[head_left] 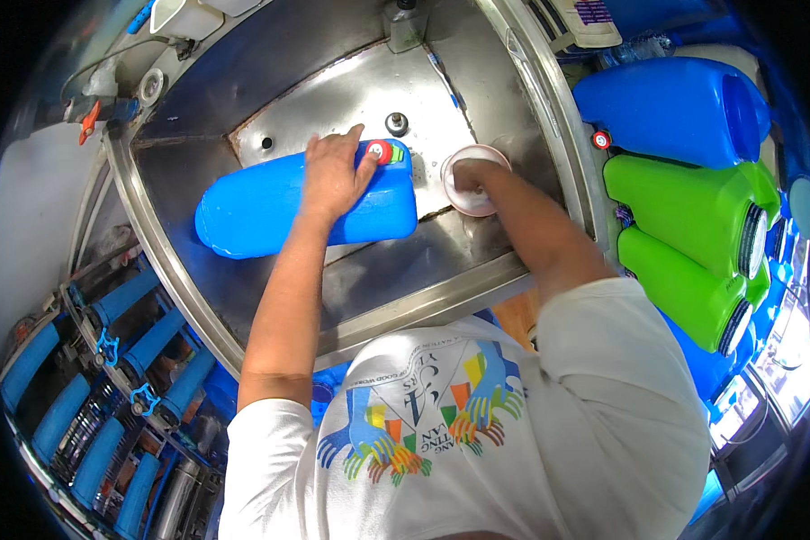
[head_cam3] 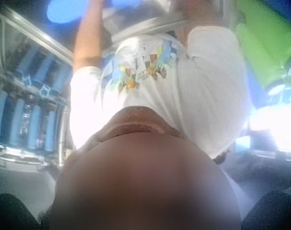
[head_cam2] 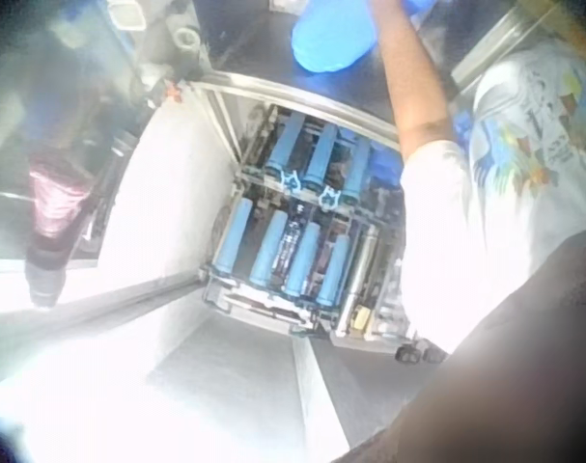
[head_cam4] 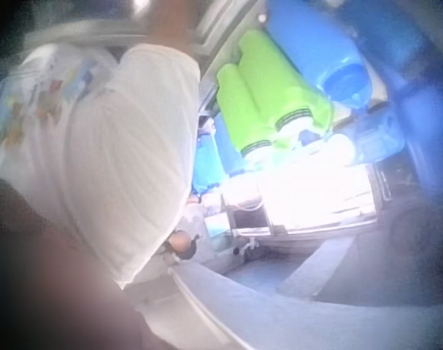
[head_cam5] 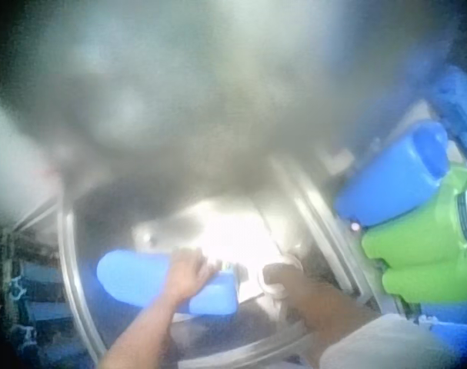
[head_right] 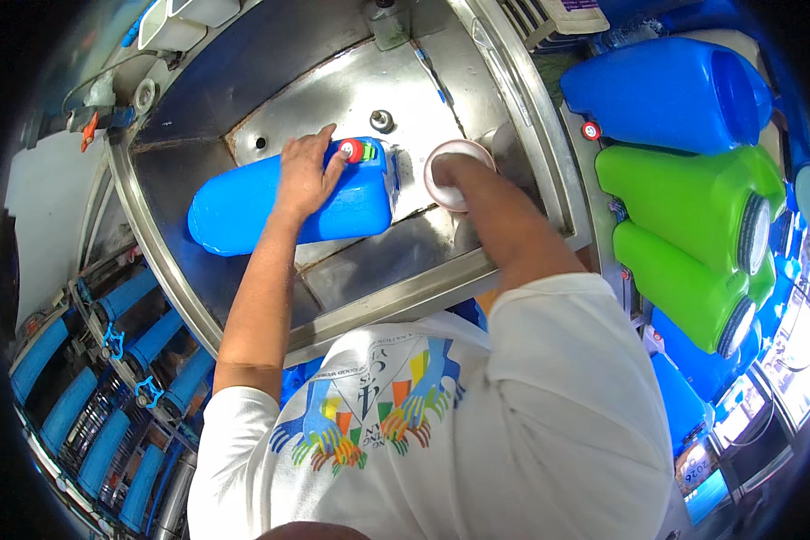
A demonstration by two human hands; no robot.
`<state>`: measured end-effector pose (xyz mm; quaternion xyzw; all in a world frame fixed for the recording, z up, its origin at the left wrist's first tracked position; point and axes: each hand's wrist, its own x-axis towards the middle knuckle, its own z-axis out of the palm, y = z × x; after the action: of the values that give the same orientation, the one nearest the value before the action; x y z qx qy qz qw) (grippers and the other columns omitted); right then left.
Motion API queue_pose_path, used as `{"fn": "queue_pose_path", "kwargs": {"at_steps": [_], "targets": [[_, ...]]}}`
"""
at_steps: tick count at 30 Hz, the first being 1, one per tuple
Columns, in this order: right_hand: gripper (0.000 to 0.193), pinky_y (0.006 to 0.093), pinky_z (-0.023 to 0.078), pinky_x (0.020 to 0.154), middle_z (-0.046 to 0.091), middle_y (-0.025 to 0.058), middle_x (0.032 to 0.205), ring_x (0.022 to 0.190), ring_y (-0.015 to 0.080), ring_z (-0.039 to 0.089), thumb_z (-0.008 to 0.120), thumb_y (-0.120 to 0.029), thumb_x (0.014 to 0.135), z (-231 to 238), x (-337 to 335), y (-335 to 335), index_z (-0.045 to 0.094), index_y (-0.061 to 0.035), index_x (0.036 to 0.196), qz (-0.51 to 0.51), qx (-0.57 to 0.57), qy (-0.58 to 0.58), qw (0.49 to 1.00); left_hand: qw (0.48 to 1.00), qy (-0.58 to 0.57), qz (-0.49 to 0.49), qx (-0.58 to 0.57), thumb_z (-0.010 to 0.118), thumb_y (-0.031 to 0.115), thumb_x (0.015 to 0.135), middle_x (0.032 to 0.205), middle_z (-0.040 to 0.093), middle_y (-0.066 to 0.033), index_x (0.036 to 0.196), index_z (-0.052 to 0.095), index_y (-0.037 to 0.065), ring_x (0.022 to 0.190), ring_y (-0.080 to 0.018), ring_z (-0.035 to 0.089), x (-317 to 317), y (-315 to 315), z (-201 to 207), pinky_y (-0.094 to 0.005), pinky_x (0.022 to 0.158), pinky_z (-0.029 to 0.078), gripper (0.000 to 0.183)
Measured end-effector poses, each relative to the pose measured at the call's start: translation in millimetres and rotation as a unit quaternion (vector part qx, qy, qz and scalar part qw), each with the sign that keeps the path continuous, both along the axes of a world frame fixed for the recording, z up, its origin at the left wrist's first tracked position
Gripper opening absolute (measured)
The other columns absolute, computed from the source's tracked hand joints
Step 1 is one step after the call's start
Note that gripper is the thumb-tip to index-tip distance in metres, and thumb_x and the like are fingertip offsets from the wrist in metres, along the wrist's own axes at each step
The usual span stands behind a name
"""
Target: The person washes a blue plastic jerrycan in a stainless steel sink. They rinse the jerrycan under running water, scrub the exterior and interior with a brush and sponge, and rinse again. The jerrycan is handled one at a time and placed back on the counter after cleaning.
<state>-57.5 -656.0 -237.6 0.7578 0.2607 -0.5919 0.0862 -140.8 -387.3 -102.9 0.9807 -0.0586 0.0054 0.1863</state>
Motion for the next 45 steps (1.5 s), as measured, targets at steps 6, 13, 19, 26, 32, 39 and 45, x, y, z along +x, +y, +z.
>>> {"fn": "queue_pose_path", "kwargs": {"at_steps": [6, 13, 19, 26, 32, 39, 45], "targets": [[0.053, 0.0423, 0.055, 0.073, 0.072, 0.0209, 0.086, 0.076, 0.0316, 0.070, 0.074, -0.046, 0.079, 93.3, 22.9, 24.1, 0.072, 0.0023, 0.100, -0.311, 0.346, -0.177, 0.867, 0.998, -0.002, 0.032, 0.048, 0.062, 0.019, 0.087, 0.116, 0.070, -0.0072, 0.117, 0.071, 0.013, 0.115, -0.0278, 0.059, -11.1, 7.2, -9.0, -0.0478, 0.109, 0.038, 0.032], [0.056, 0.0424, 0.055, 0.081, 0.073, 0.0211, 0.095, 0.089, 0.0353, 0.071, 0.075, -0.049, 0.083, 118.0, -26.9, 62.1, 0.071, -0.0015, 0.111, -0.356, 0.458, -0.236, 0.780, 0.999, 0.009, 0.040, 0.029, 0.061, 0.019, 0.086, 0.116, 0.070, -0.0075, 0.113, 0.073, 0.013, 0.115, -0.0285, 0.060, 7.6, 10.4, -11.2, -0.0447, 0.107, 0.039, 0.030], [0.057, 0.0443, 0.054, 0.079, 0.071, 0.0244, 0.098, 0.089, 0.0392, 0.070, 0.070, -0.051, 0.087, 110.8, -23.6, 56.8, 0.070, 0.0012, 0.109, -0.299, 0.439, -0.248, 0.810, 0.999, 0.002, 0.038, 0.038, 0.062, 0.022, 0.086, 0.115, 0.070, -0.0041, 0.110, 0.074, 0.017, 0.116, -0.0252, 0.059, 6.0, 9.8, -11.7, -0.0442, 0.107, 0.038, 0.027], [0.050, 0.0423, 0.054, 0.080, 0.072, 0.0227, 0.094, 0.089, 0.0374, 0.071, 0.072, -0.047, 0.087, 122.1, -28.0, 67.7, 0.071, -0.0015, 0.106, -0.312, 0.488, -0.267, 0.771, 0.998, 0.012, 0.038, 0.038, 0.062, 0.022, 0.087, 0.117, 0.070, -0.0047, 0.109, 0.074, 0.017, 0.115, -0.0261, 0.060, 3.4, 9.5, -14.9, -0.0449, 0.106, 0.039, 0.026], [0.054, 0.0435, 0.055, 0.079, 0.073, 0.0217, 0.093, 0.087, 0.0388, 0.070, 0.071, -0.053, 0.086, 116.1, -30.1, 65.6, 0.071, -0.0026, 0.106, -0.328, 0.438, -0.257, 0.796, 0.997, 0.023, 0.033, 0.059, 0.062, 0.021, 0.087, 0.117, 0.070, -0.0052, 0.110, 0.074, 0.017, 0.115, -0.0264, 0.060, 4.0, 8.6, -11.4, -0.0445, 0.106, 0.039, 0.026], [0.056, 0.0427, 0.055, 0.080, 0.072, 0.0221, 0.095, 0.090, 0.0374, 0.071, 0.072, -0.054, 0.084, 112.4, -30.4, 63.6, 0.072, -0.0040, 0.109, -0.326, 0.397, -0.237, 0.824, 0.999, 0.007, 0.038, 0.036, 0.062, 0.021, 0.087, 0.115, 0.070, -0.0056, 0.109, 0.074, 0.016, 0.117, -0.0258, 0.059, 0.2, 8.2, -13.3, -0.0449, 0.107, 0.039, 0.026], [0.051, 0.0453, 0.054, 0.080, 0.072, 0.0236, 0.096, 0.090, 0.0399, 0.070, 0.070, -0.051, 0.086, 117.0, -33.3, 65.2, 0.072, -0.0043, 0.108, -0.344, 0.363, -0.240, 0.832, 0.997, 0.006, 0.034, 0.063, 0.062, 0.023, 0.087, 0.116, 0.070, -0.0055, 0.112, 0.073, 0.017, 0.118, -0.0251, 0.059, -3.2, 10.2, -13.7, -0.0442, 0.108, 0.037, 0.028]]}}
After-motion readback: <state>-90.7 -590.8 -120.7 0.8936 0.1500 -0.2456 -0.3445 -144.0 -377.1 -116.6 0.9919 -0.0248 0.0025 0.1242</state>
